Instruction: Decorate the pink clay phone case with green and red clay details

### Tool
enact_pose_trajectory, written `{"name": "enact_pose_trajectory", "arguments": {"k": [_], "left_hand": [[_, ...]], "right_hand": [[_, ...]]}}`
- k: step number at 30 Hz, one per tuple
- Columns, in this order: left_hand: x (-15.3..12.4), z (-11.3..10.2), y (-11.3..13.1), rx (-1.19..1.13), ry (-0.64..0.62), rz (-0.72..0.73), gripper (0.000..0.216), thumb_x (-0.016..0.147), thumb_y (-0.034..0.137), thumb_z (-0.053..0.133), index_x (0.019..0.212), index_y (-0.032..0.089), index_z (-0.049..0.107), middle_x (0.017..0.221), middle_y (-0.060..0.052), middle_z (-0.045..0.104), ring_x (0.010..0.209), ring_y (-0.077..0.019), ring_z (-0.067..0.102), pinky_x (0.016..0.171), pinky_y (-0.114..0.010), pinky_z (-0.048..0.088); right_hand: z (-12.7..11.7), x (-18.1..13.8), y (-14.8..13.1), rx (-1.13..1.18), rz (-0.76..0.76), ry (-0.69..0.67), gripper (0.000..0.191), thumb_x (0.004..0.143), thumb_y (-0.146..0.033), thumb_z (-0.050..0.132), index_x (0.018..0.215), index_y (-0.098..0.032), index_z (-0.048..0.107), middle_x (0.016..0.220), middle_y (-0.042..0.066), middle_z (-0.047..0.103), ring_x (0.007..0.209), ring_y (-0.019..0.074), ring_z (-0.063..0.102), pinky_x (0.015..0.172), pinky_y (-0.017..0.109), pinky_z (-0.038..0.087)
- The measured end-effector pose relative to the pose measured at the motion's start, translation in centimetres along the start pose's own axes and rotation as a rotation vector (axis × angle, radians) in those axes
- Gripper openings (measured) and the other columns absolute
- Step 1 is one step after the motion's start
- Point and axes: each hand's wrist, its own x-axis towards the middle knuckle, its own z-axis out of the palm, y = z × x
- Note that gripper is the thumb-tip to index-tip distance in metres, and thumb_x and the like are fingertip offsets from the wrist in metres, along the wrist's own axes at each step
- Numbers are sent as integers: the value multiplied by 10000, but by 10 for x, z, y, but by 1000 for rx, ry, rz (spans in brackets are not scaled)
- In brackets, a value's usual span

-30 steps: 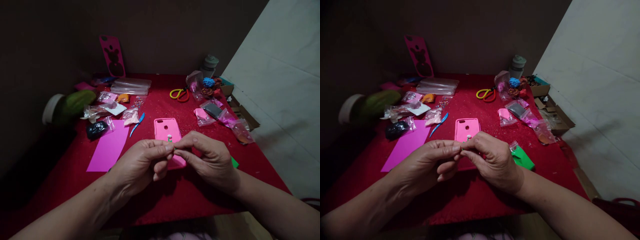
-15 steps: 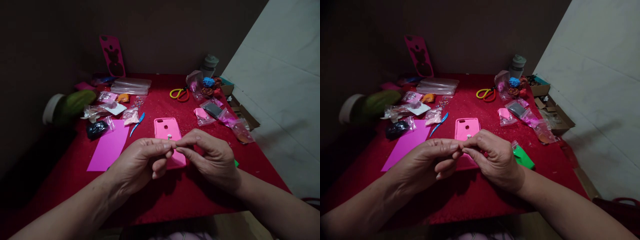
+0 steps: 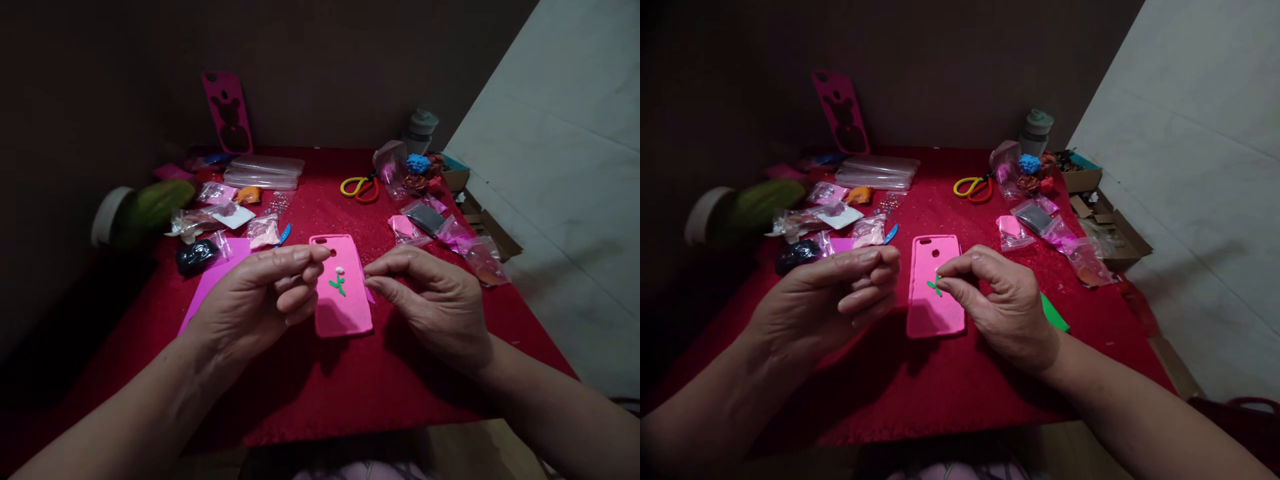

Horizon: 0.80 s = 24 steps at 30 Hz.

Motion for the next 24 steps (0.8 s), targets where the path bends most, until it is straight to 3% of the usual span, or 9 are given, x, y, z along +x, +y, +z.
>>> {"name": "enact_pose_trajectory", "arguments": {"k": [5,9,12,15,20,24], "left_hand": [[3,0,-3,74,8,30,114,741,126,730,838,69,749,553,34,438,443,-21,330,422,-135,310],[2,5,-10,301,24,157,131,770,170,756,900,150,751,579,25,510,490,-44,414,476,-147,351],[-2,9,-14,461,27,264,156,757,193,780,910,205,755,686,11,600,549,-67,484,527,-168,406],[-5,11,-16,603,-3,346,173,752,181,779,921,211,761,745,-1,634,584,-85,518,551,-182,433],[-10,11,-19,978,-61,563,141,825,166,713,953,200,763,863,-42,673,808,-161,621,736,-232,477],[-13,15,-22,1152,-44,738,128,813,133,712,886,210,784,806,-51,660,732,-152,603,670,-221,449]], "right_hand": [[-2,3,-1,140,130,23,97,823,-123,697,839,-214,726,791,-4,697,740,117,631,681,246,528],[1,8,-2,652,585,-43,39,767,-163,755,788,-180,726,684,-24,674,582,63,585,548,170,477],[6,9,-8,934,839,-90,139,717,-221,795,730,-140,683,604,-23,642,478,53,552,441,154,416],[11,7,-15,988,911,-110,209,682,-252,815,699,-126,650,574,-19,626,440,51,538,405,149,382],[22,-3,-19,1051,972,-108,255,655,-289,816,685,-121,627,552,-28,601,416,41,505,411,161,381],[31,-12,-19,1046,970,-83,249,675,-319,777,706,-134,613,567,-25,589,440,52,501,424,175,384]]}}
